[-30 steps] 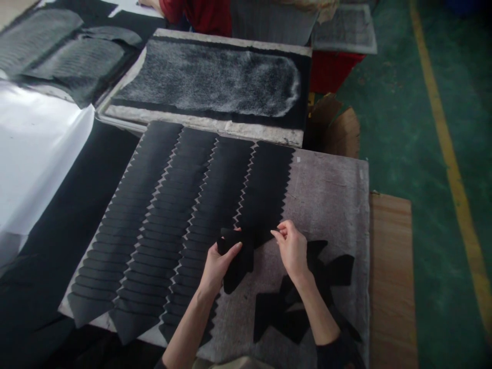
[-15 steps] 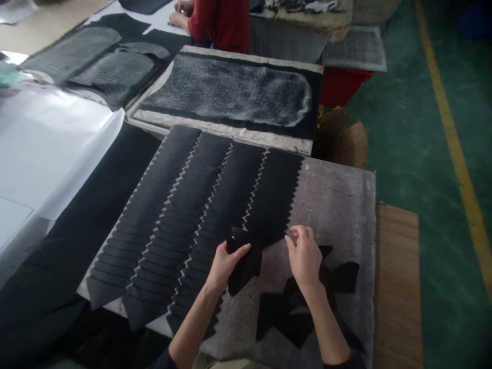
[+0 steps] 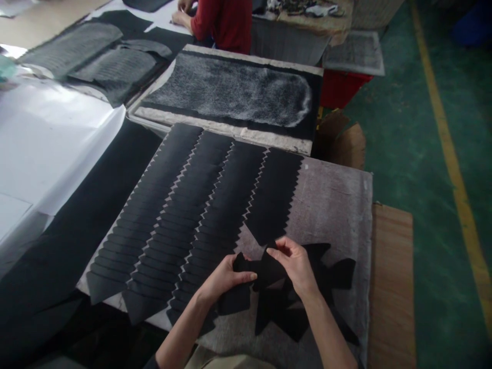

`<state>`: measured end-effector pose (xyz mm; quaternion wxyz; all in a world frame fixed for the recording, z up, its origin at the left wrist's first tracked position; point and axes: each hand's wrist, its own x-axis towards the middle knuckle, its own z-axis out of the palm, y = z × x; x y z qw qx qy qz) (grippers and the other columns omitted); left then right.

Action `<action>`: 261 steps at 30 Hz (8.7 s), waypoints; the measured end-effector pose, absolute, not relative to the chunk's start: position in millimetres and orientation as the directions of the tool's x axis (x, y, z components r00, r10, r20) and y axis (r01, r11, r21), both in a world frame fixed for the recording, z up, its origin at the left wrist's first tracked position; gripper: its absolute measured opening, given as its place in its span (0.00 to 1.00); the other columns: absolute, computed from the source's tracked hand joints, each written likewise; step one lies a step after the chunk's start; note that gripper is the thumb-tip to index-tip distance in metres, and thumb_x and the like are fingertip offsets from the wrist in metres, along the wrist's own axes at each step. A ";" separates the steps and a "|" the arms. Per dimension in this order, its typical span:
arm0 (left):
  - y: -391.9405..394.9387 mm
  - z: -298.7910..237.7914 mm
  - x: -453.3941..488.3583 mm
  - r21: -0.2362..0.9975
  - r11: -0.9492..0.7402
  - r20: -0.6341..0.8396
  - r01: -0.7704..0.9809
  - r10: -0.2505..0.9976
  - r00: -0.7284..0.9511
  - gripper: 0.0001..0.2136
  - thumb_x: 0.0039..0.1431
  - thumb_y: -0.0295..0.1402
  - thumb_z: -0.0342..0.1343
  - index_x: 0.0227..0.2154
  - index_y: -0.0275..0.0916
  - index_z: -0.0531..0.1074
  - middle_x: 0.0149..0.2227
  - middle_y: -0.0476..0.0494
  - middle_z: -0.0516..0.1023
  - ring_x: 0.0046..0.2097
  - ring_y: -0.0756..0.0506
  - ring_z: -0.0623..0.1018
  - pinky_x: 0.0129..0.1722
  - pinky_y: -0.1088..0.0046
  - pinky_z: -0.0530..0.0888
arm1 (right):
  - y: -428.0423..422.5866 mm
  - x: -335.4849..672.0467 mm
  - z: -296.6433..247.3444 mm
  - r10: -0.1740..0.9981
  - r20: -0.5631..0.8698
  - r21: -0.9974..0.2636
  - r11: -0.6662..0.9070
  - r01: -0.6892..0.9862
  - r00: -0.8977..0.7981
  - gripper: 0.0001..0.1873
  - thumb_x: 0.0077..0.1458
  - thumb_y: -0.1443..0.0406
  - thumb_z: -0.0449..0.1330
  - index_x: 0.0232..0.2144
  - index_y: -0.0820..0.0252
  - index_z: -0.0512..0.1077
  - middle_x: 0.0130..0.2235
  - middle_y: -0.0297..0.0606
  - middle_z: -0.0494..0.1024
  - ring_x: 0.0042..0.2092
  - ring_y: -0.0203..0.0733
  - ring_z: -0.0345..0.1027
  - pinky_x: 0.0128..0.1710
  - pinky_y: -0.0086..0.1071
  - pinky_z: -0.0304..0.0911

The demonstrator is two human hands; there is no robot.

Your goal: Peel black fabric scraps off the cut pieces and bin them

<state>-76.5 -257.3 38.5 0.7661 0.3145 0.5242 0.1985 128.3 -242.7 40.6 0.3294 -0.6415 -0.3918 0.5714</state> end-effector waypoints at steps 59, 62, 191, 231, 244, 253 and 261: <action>-242.0 32.6 -82.7 0.811 0.557 -0.581 0.178 0.800 0.150 0.26 0.50 0.33 0.65 0.54 0.44 0.72 0.52 0.44 0.78 0.52 0.40 0.77 0.55 0.66 0.69 | -231.3 111.1 -1.2 0.842 -0.463 -0.842 -0.515 0.162 0.276 0.17 0.51 0.51 0.64 0.30 0.59 0.69 0.24 0.30 0.75 0.22 0.38 0.75 0.21 0.26 0.67; -237.5 35.4 -80.2 0.812 0.566 -0.583 0.144 0.799 0.147 0.29 0.50 0.32 0.66 0.57 0.44 0.69 0.54 0.43 0.76 0.54 0.39 0.75 0.58 0.64 0.67 | -232.4 111.1 0.5 0.836 -0.477 -0.836 -0.527 0.154 0.271 0.17 0.51 0.51 0.64 0.30 0.58 0.70 0.23 0.29 0.75 0.22 0.39 0.75 0.21 0.26 0.67; -250.8 24.2 -83.0 0.737 0.660 -0.676 0.146 0.726 0.127 0.31 0.53 0.42 0.63 0.60 0.42 0.65 0.36 0.46 0.82 0.42 0.40 0.79 0.49 0.63 0.72 | -221.0 137.4 24.8 0.825 -0.564 -0.574 -0.357 0.737 -0.040 0.13 0.59 0.55 0.57 0.26 0.54 0.69 0.20 0.26 0.75 0.19 0.32 0.67 0.24 0.25 0.53; -254.0 12.1 -78.3 0.754 0.592 -0.626 0.284 0.779 0.038 0.29 0.52 0.40 0.63 0.58 0.42 0.68 0.41 0.46 0.82 0.48 0.41 0.77 0.56 0.63 0.68 | -226.1 139.5 21.3 0.792 -0.587 -0.374 -0.449 0.812 0.168 0.15 0.57 0.54 0.60 0.24 0.55 0.68 0.25 0.29 0.77 0.27 0.35 0.69 0.27 0.28 0.49; -257.6 36.0 -74.6 0.768 0.638 -0.641 0.065 0.762 0.091 0.28 0.59 0.45 0.56 0.60 0.39 0.63 0.28 0.49 0.77 0.31 0.46 0.76 0.36 0.70 0.74 | -261.6 124.2 48.8 0.866 -0.497 -0.530 -0.358 0.769 0.060 0.09 0.60 0.56 0.58 0.34 0.54 0.69 0.30 0.32 0.78 0.31 0.38 0.73 0.29 0.28 0.55; -276.8 36.2 -71.6 0.734 0.670 -0.650 -0.113 0.741 0.169 0.24 0.52 0.38 0.65 0.52 0.39 0.71 0.46 0.42 0.79 0.44 0.43 0.77 0.44 0.70 0.73 | -285.9 88.7 43.5 0.767 -0.619 -0.771 -0.554 0.314 -0.167 0.16 0.51 0.57 0.63 0.22 0.57 0.63 0.21 0.25 0.66 0.23 0.32 0.61 0.23 0.25 0.54; -292.0 31.1 -73.8 0.705 0.709 -0.695 0.000 0.692 0.194 0.16 0.50 0.41 0.65 0.36 0.34 0.77 0.33 0.45 0.81 0.32 0.46 0.77 0.32 0.74 0.73 | -294.8 107.2 30.3 0.776 -0.623 -0.774 -0.594 0.219 -0.098 0.20 0.53 0.53 0.61 0.19 0.59 0.63 0.18 0.25 0.60 0.22 0.30 0.56 0.22 0.24 0.52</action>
